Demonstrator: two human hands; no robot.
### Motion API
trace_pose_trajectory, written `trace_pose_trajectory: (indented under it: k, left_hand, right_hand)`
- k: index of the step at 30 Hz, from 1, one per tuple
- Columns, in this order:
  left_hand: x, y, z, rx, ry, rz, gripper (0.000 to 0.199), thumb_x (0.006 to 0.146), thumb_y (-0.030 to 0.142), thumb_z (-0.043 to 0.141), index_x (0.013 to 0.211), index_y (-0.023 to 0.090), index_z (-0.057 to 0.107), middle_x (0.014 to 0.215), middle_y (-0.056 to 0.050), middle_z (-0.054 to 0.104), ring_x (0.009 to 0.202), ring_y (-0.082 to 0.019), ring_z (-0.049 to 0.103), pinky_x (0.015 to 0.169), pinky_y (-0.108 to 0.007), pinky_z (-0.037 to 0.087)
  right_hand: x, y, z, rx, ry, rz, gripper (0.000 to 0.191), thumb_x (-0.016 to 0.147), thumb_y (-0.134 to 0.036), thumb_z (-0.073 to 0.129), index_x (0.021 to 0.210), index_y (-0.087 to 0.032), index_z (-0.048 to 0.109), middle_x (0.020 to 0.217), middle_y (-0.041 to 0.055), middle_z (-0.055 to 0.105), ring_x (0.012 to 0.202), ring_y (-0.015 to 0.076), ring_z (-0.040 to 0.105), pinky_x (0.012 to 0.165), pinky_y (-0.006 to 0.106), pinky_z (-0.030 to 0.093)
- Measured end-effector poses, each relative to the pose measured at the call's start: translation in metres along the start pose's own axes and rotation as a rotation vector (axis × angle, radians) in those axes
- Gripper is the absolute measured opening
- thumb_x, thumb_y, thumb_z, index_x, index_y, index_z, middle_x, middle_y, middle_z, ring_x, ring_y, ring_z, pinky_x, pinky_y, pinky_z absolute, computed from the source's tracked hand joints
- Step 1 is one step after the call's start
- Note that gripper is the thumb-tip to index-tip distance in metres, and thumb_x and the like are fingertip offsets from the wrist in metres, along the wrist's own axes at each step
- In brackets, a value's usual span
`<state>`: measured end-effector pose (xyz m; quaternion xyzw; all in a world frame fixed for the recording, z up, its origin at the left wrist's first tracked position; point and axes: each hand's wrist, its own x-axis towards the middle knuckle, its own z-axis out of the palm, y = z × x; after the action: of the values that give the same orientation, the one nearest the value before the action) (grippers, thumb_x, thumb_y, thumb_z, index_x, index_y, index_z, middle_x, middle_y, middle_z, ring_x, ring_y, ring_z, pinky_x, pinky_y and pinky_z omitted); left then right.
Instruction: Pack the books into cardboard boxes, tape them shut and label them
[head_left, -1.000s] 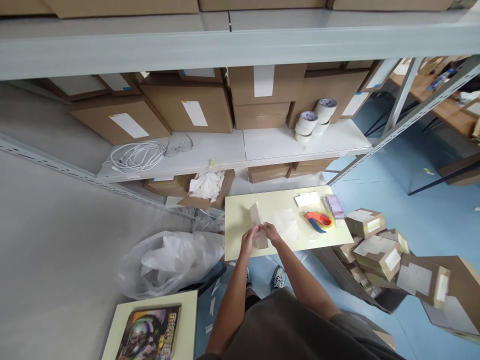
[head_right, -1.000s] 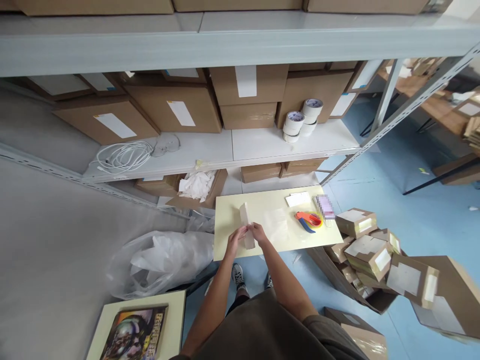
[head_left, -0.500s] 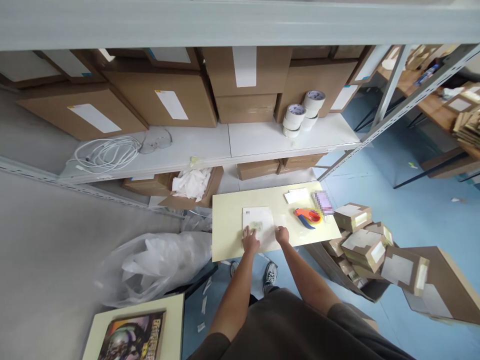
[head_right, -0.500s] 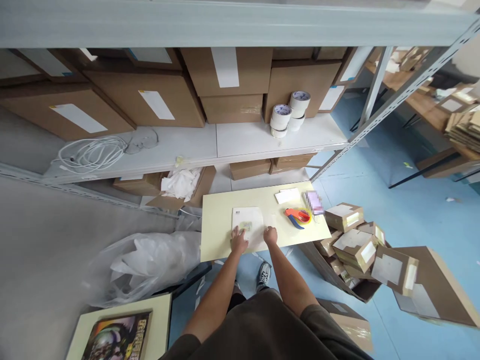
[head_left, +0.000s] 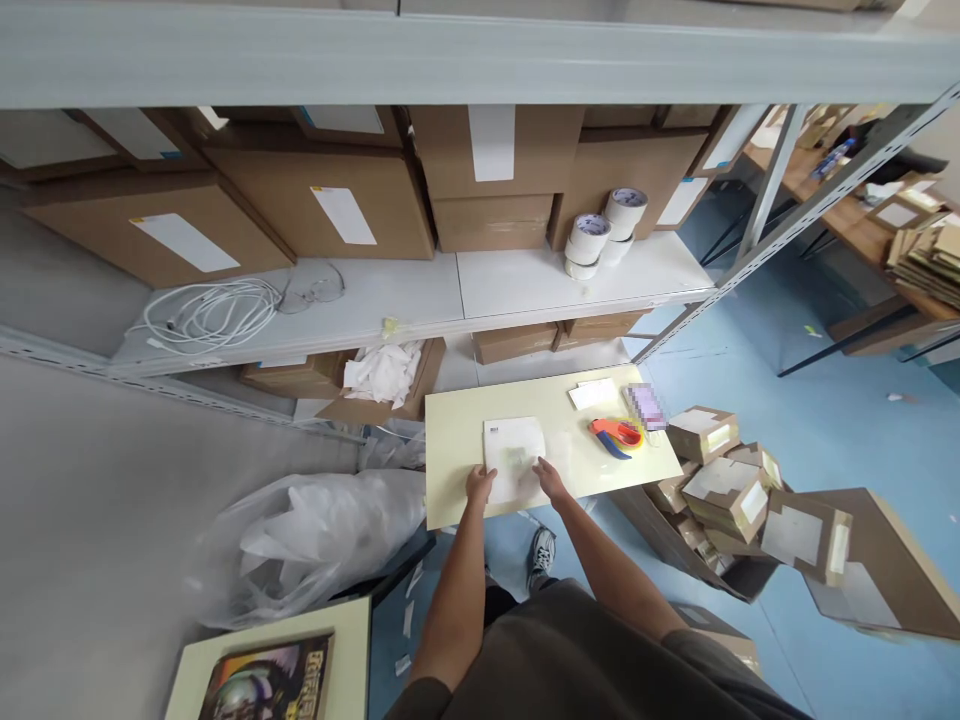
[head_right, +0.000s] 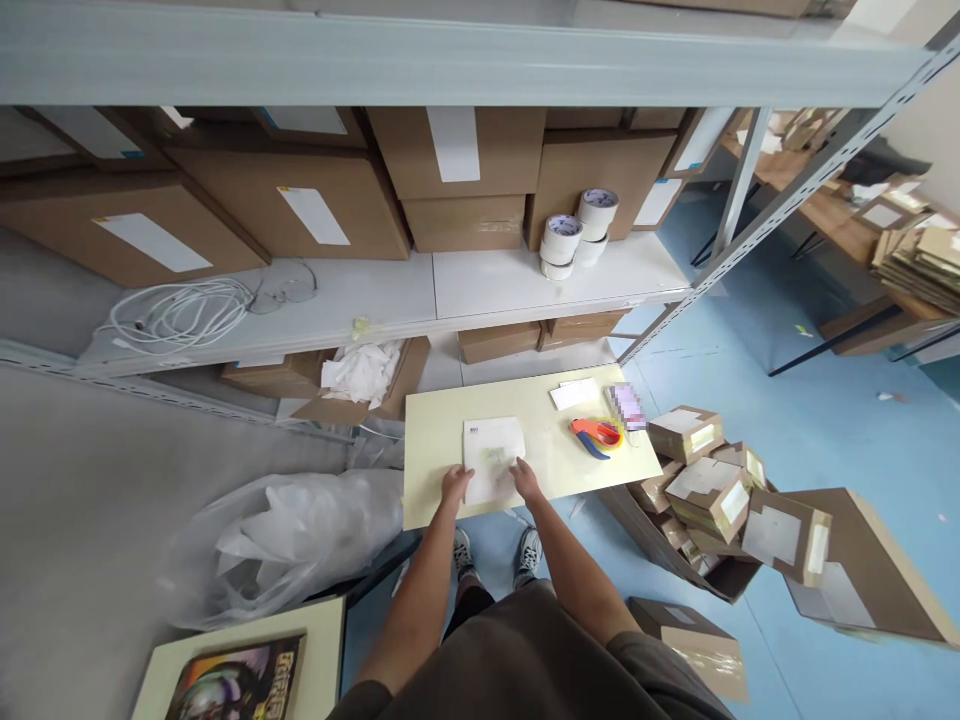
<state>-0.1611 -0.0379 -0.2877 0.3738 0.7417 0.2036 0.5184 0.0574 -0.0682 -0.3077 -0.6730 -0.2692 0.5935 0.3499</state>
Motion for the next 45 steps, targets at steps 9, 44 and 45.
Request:
trace_pose_trajectory:
  k: [9, 44, 45]
  left_hand:
    - [-0.013, 0.010, -0.053, -0.259, -0.052, 0.156, 0.035, 0.069, 0.049, 0.076, 0.083, 0.020, 0.065, 0.081, -0.003, 0.074, 0.078, -0.021, 0.071, 0.072, -0.030, 0.054]
    - [0.032, -0.014, -0.047, -0.111, 0.019, 0.242, 0.050, 0.082, 0.024, 0.072, 0.132, 0.021, 0.069, 0.148, -0.014, 0.064, 0.142, -0.030, 0.057, 0.116, -0.041, 0.047]
    - [0.040, -0.015, -0.058, -0.122, 0.015, 0.236, 0.050, 0.082, 0.025, 0.072, 0.132, 0.020, 0.069, 0.148, -0.014, 0.064, 0.143, -0.029, 0.056, 0.117, -0.041, 0.046]
  right_hand:
    - [-0.009, -0.016, 0.042, 0.201, -0.214, 0.179, 0.063, 0.075, -0.076, 0.071, 0.113, -0.026, 0.078, 0.137, 0.0138, 0.071, 0.132, 0.0314, 0.062, 0.109, 0.051, 0.046]
    - [0.012, -0.031, 0.041, 0.205, 0.013, 0.053, 0.077, 0.079, -0.074, 0.061, 0.141, -0.027, 0.068, 0.150, 0.0161, 0.062, 0.139, 0.0331, 0.058, 0.112, 0.049, 0.044]
    - [0.018, -0.035, 0.055, 0.221, 0.010, 0.049, 0.078, 0.080, -0.072, 0.061, 0.143, -0.027, 0.066, 0.151, 0.0161, 0.061, 0.140, 0.0331, 0.058, 0.113, 0.049, 0.044]
